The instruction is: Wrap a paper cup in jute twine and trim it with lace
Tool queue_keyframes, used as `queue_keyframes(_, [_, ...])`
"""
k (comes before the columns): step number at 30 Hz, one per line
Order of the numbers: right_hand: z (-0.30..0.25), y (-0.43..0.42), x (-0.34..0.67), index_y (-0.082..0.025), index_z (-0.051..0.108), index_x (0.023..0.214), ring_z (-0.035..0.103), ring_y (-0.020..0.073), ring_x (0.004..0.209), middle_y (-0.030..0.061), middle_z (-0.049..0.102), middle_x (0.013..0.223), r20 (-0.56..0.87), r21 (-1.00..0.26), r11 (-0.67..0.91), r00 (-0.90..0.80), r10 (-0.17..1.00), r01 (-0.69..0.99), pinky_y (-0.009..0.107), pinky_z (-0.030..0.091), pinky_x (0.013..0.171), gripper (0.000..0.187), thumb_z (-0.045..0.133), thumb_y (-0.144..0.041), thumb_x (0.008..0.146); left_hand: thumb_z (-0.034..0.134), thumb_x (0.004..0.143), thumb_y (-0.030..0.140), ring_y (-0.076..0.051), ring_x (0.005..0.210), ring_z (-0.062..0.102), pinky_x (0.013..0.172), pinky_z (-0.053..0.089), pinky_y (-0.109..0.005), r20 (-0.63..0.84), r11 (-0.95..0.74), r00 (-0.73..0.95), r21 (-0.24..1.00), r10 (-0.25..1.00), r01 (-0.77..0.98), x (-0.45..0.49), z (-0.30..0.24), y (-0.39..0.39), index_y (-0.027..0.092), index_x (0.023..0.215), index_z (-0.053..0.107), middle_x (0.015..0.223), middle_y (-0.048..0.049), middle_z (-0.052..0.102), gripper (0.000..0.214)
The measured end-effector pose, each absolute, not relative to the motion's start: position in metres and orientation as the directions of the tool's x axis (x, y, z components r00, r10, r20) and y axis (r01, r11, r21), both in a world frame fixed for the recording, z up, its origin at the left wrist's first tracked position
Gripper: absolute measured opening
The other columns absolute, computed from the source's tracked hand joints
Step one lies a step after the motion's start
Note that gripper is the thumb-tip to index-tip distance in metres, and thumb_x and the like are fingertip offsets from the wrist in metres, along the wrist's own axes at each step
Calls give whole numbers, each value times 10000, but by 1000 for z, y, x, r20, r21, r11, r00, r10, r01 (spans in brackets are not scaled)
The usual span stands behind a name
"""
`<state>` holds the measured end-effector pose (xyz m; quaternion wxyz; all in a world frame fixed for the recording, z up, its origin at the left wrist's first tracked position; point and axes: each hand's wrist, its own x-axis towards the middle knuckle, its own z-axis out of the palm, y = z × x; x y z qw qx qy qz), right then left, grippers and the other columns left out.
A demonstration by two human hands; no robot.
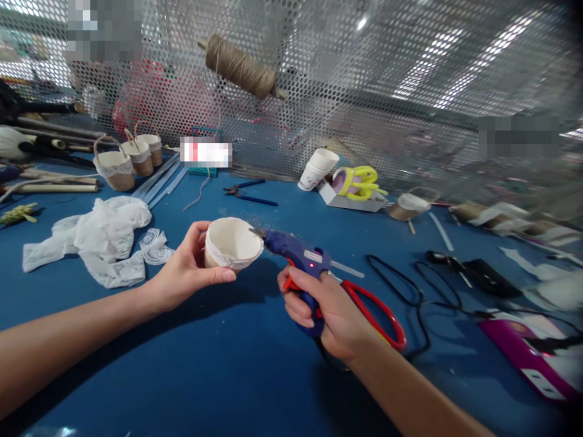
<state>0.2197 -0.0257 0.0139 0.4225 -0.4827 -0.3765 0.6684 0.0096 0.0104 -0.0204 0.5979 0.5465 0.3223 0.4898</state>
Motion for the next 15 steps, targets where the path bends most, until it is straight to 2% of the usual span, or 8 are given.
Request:
queue_keyframes(3, [18, -28, 224, -158, 547, 518, 411, 70, 353, -32, 459, 366, -210, -962, -201, -26, 977, 184, 209, 349, 387, 356, 611, -433, 735, 774, 599, 235, -166, 892, 554, 767, 453, -277, 142, -87, 307, 979, 941, -186, 9, -19, 13, 225, 1017, 384, 990, -24, 557, 572])
queue_keyframes(6, [26, -29, 226, -188, 494, 445, 466, 97, 367, -10, 498, 380, -110, -844, -121, 53, 993, 523, 236, 414, 418, 383, 599, -420, 732, 775, 579, 236, -159, 844, 550, 734, 456, -281, 135, -111, 287, 989, 948, -97, 9, -16, 15, 215, 1000, 385, 957, -19, 527, 574])
queue_keyframes(10, [34, -29, 229, -205, 503, 489, 500, 117, 362, -10, 526, 388, -105, -767, -145, 101, 989, 625, 242, 441, 407, 308, 627, -388, 703, 769, 570, 254, -161, 838, 540, 718, 453, -285, 139, -138, 288, 990, 947, -22, 9, -16, 16, 209, 985, 387, 962, -22, 503, 566])
queue_keyframes(15, [34, -28, 239, -196, 504, 475, 496, 108, 372, -4, 534, 412, -154, -771, -108, -19, 988, 627, 234, 426, 402, 354, 617, -426, 719, 776, 558, 249, -153, 834, 527, 714, 442, -269, 165, -168, 311, 986, 936, -17, 9, -18, 17, 213, 986, 389, 951, -13, 487, 578])
